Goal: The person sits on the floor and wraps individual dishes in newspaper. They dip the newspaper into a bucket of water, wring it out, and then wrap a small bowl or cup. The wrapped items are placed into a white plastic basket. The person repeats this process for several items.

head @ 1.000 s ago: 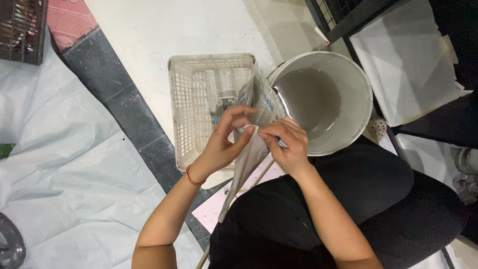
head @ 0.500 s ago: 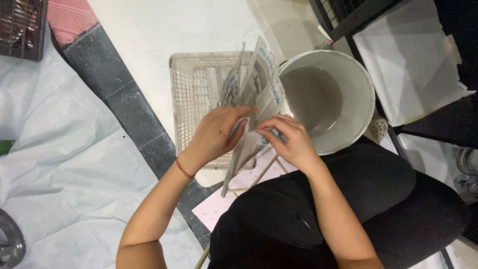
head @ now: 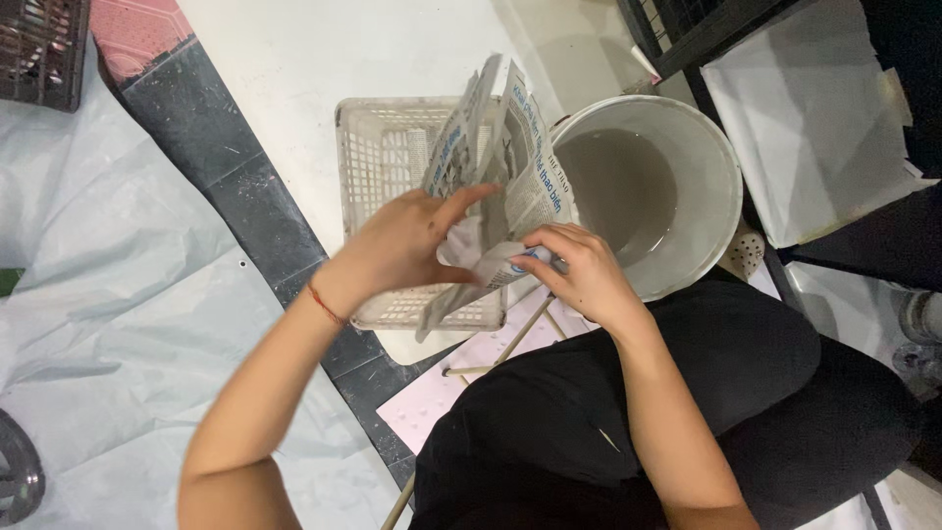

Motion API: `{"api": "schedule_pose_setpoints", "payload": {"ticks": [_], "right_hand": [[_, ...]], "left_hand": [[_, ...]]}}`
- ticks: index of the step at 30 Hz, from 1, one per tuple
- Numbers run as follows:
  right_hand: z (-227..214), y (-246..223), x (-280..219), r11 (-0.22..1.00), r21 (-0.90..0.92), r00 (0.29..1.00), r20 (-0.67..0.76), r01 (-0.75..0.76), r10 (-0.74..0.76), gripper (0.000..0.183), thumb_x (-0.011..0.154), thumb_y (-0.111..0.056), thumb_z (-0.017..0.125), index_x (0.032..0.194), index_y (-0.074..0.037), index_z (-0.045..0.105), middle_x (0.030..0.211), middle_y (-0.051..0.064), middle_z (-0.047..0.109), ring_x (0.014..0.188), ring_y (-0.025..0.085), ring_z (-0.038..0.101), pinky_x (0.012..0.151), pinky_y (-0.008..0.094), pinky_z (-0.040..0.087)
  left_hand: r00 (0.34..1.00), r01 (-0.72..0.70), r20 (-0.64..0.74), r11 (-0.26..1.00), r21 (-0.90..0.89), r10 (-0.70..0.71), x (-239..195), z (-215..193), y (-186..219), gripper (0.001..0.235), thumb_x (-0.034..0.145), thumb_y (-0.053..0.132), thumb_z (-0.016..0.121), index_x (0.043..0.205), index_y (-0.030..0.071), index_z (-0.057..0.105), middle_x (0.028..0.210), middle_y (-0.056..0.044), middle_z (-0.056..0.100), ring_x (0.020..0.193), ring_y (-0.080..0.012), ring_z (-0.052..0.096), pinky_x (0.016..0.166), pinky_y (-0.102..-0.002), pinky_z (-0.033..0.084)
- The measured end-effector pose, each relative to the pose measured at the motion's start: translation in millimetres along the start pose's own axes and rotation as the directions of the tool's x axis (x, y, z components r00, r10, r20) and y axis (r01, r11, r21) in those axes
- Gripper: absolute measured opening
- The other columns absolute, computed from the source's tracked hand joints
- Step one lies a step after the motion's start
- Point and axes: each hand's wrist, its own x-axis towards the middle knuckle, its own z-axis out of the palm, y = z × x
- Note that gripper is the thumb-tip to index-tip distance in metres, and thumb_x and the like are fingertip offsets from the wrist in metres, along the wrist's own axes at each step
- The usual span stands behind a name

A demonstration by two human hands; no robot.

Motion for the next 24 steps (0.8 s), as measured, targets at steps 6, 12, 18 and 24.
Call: {"api": "schedule_pose_setpoints", "payload": {"ticks": [6, 12, 18, 24], "right_hand": [[2, -3, -2, 0.999, 0.003, 0.998, -0.027, -0.050, 0.050, 0.023, 0.087, -0.019, 0.081, 0.099, -0.002, 0.071, 0.092, 0.011, 0.076, 0.062, 0.026, 0.070, 0.057, 0.035, 0.052], [3, 5, -3, 0.999, -0.026, 0.996, -0.079, 0.034, -0.036, 0.020, 0.088, -0.017, 0.081, 0.099, -0.004, 0.071, 0.094, 0.010, 0.077, 0.074, 0.025, 0.075, 0.063, 0.034, 0.055], [2, 6, -3, 0.997, -0.060, 0.992, -0.115, 0.052, -0.059, 0.017, 0.089, -0.015, 0.081, 0.097, -0.003, 0.072, 0.095, 0.008, 0.077, 0.078, 0.023, 0.076, 0.066, 0.033, 0.058], [-3, 8, -3, 1.000, -0.011, 0.985, -0.170, 0.016, -0.017, 0.018, 0.091, -0.014, 0.080, 0.102, -0.002, 0.073, 0.098, 0.010, 0.076, 0.081, 0.021, 0.076, 0.063, 0.031, 0.060]], "left_hand": [[0.903, 0.083, 0.428, 0.993, -0.081, -0.040, 21, -18, -13, 0.071, 0.070, 0.026, 0.090, 0.133, 0.021, 0.059, 0.073, -0.009, 0.072, 0.070, -0.0253, 0.072, 0.067, -0.037, 0.054], [0.780, 0.206, 0.585, 0.974, 0.098, -0.224, 22, -25, -12, 0.055, 0.076, 0.027, 0.085, 0.127, 0.027, 0.065, 0.065, -0.016, 0.070, 0.071, -0.0275, 0.072, 0.074, -0.040, 0.053], [0.815, 0.228, 0.547, 0.974, -0.001, -0.191, 12, -23, -16, 0.052, 0.074, 0.026, 0.084, 0.123, 0.024, 0.066, 0.083, -0.008, 0.074, 0.083, -0.0274, 0.072, 0.075, -0.041, 0.053], [0.723, 0.366, 0.602, 0.927, 0.083, -0.339, 6, -27, -21, 0.051, 0.079, 0.026, 0.081, 0.128, 0.029, 0.065, 0.078, -0.010, 0.073, 0.079, -0.0253, 0.072, 0.076, -0.040, 0.054]]}}
